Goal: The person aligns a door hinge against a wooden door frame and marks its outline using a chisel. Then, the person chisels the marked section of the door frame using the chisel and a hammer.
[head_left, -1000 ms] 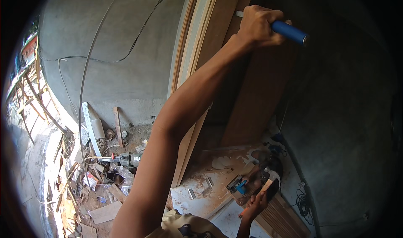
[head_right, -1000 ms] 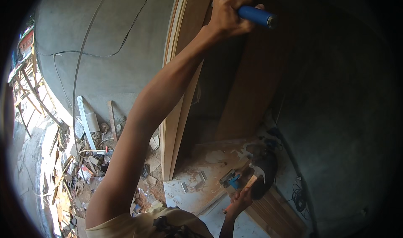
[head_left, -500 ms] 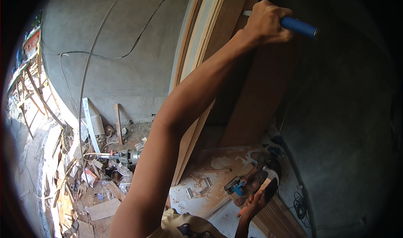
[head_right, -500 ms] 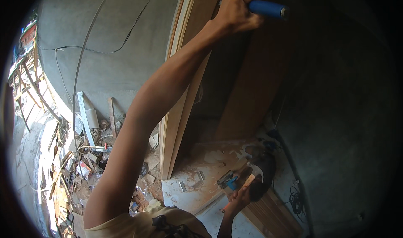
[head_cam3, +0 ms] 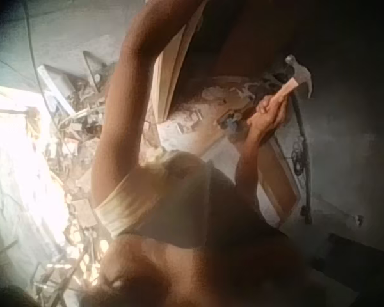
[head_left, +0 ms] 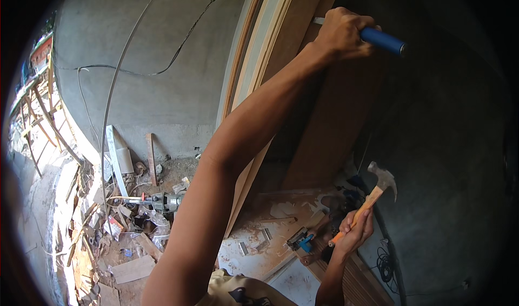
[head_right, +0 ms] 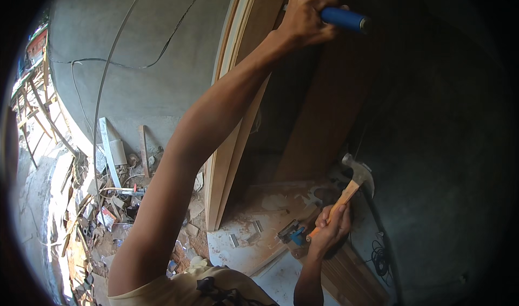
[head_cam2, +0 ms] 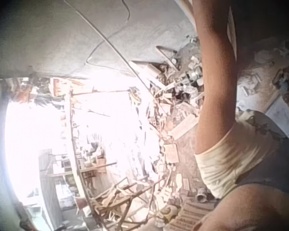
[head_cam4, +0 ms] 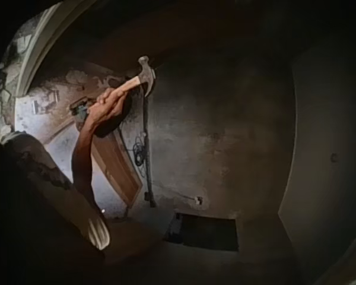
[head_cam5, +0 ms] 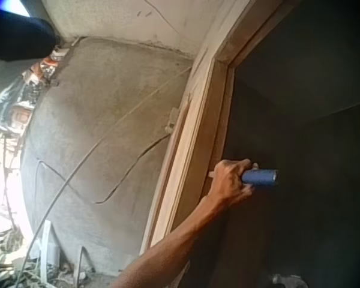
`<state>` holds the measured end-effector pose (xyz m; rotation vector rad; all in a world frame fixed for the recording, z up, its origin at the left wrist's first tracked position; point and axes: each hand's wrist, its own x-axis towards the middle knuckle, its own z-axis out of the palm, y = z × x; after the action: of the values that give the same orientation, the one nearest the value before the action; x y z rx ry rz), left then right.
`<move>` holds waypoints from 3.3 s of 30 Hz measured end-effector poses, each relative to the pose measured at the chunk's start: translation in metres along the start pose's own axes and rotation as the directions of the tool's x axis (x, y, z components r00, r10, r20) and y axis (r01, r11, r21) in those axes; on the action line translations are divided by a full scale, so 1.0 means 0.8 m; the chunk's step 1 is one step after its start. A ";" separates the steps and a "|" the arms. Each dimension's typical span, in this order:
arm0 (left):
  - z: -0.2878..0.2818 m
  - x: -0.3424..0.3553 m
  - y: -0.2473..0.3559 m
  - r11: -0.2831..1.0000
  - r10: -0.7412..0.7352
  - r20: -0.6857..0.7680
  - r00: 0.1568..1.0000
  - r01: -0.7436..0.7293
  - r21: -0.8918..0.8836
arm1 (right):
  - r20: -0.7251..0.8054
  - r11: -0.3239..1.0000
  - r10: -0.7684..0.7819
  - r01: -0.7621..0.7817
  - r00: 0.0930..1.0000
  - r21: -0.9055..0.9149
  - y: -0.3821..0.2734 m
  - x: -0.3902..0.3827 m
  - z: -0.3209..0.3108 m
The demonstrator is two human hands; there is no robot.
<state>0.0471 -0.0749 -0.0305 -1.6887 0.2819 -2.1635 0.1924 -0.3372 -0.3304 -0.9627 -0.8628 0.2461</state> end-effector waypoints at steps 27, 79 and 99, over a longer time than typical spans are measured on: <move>-0.026 -0.047 0.005 0.958 0.284 0.202 0.937 -0.268 -0.102 | -0.155 0.765 -0.628 0.642 0.762 0.054 -0.119 0.056 0.055; -0.016 -0.029 0.012 0.998 -0.055 0.126 0.991 0.057 -0.013 | -0.254 0.786 -0.529 0.580 0.810 0.213 -0.104 0.066 0.127; -0.014 -0.051 0.025 1.000 -0.016 0.197 0.980 0.019 -0.015 | -0.120 0.924 -0.337 0.353 0.934 0.145 -0.056 0.049 0.068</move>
<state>0.0483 -0.0768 -0.0772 -1.9041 0.2309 -1.9908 0.1701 -0.3082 -0.2587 -0.6484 -0.8956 -0.0320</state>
